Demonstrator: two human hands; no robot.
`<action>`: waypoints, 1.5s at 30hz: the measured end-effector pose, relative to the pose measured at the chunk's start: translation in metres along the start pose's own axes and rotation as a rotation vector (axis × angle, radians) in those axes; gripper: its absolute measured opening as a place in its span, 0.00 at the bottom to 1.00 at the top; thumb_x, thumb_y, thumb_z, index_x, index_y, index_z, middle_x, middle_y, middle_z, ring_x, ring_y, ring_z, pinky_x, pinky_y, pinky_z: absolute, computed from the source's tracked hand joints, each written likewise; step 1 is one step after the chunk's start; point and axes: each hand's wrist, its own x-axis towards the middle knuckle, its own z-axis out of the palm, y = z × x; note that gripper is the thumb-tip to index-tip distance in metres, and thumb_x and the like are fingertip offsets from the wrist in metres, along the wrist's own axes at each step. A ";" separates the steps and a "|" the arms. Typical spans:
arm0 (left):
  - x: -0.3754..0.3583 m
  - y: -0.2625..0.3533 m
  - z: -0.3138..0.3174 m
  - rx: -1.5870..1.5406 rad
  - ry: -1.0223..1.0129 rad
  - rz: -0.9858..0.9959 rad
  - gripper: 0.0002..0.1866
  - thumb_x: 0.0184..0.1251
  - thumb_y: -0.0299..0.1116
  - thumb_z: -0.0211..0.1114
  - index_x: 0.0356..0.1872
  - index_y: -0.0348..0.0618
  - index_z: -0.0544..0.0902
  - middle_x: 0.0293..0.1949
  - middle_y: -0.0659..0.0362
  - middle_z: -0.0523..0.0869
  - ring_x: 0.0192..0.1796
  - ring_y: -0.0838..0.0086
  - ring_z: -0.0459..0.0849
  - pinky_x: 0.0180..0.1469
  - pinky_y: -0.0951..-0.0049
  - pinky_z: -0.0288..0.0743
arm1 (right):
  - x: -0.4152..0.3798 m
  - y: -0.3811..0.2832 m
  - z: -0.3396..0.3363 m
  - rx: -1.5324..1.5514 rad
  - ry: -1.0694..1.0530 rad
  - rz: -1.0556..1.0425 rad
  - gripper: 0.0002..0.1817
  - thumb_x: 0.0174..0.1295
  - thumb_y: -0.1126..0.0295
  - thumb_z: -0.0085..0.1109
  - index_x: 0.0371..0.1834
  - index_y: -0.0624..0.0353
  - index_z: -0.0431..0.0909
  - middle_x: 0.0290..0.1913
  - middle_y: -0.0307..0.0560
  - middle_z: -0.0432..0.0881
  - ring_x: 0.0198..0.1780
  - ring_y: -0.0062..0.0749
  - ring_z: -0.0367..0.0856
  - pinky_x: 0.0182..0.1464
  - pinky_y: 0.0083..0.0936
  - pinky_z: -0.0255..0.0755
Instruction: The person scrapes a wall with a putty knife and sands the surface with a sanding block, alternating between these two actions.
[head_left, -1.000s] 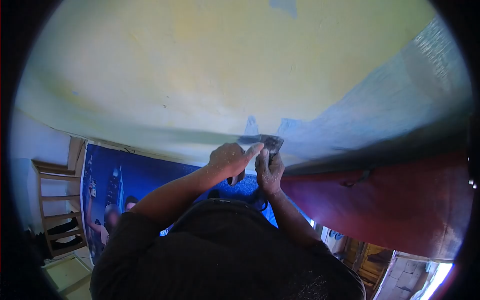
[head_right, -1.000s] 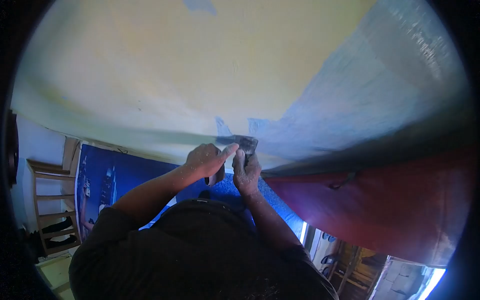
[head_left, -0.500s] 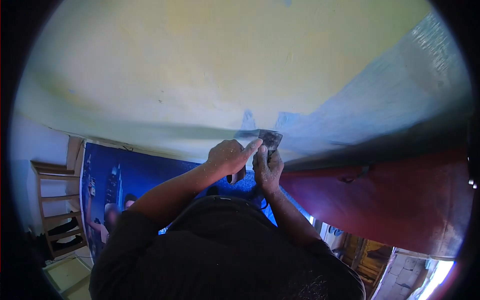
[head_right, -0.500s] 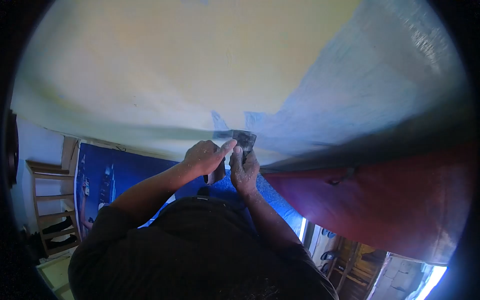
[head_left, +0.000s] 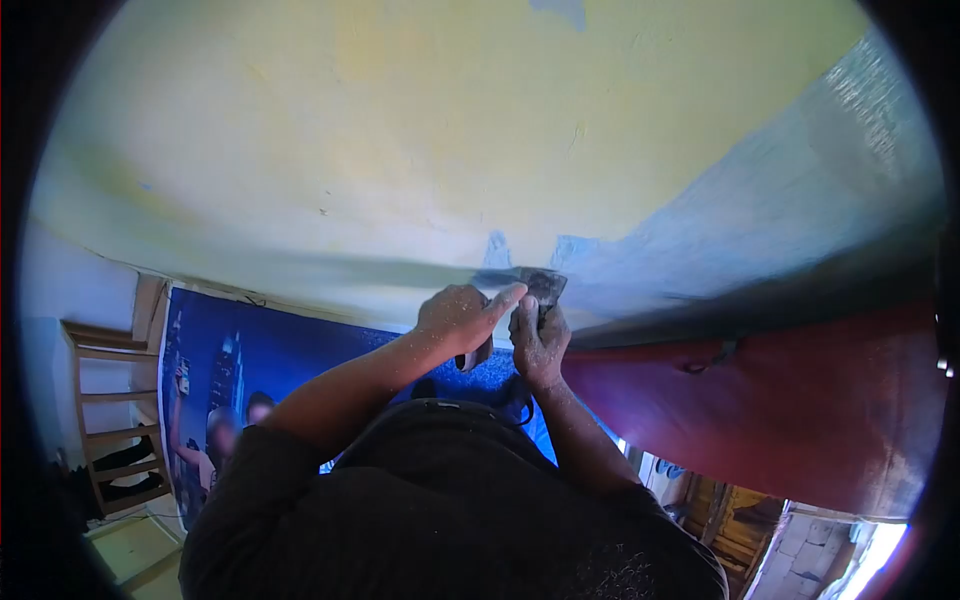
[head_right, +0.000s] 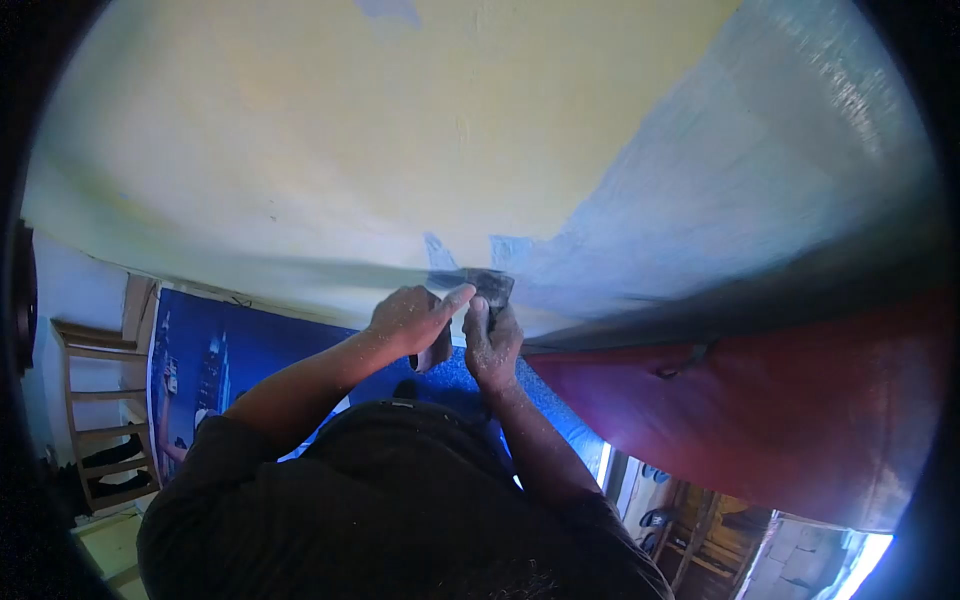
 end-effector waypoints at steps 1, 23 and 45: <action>-0.008 0.006 -0.005 -0.040 -0.028 -0.007 0.41 0.91 0.68 0.40 0.40 0.46 0.92 0.32 0.40 0.92 0.44 0.38 0.92 0.52 0.41 0.84 | -0.002 -0.008 -0.001 -0.062 -0.007 -0.011 0.16 0.88 0.60 0.58 0.50 0.64 0.81 0.30 0.37 0.82 0.32 0.19 0.77 0.35 0.28 0.73; -0.016 0.016 -0.012 -0.058 -0.010 -0.060 0.49 0.85 0.78 0.39 0.38 0.43 0.95 0.34 0.40 0.93 0.45 0.38 0.92 0.58 0.42 0.83 | -0.006 -0.010 0.001 0.110 -0.020 0.004 0.15 0.88 0.61 0.58 0.51 0.64 0.82 0.31 0.33 0.81 0.33 0.17 0.75 0.36 0.24 0.70; -0.023 0.031 -0.028 -0.074 -0.033 -0.178 0.54 0.82 0.81 0.37 0.34 0.38 0.95 0.38 0.36 0.93 0.50 0.38 0.93 0.61 0.43 0.83 | -0.004 -0.002 0.003 0.006 0.018 -0.063 0.20 0.89 0.52 0.58 0.42 0.57 0.77 0.27 0.32 0.78 0.28 0.14 0.72 0.30 0.21 0.67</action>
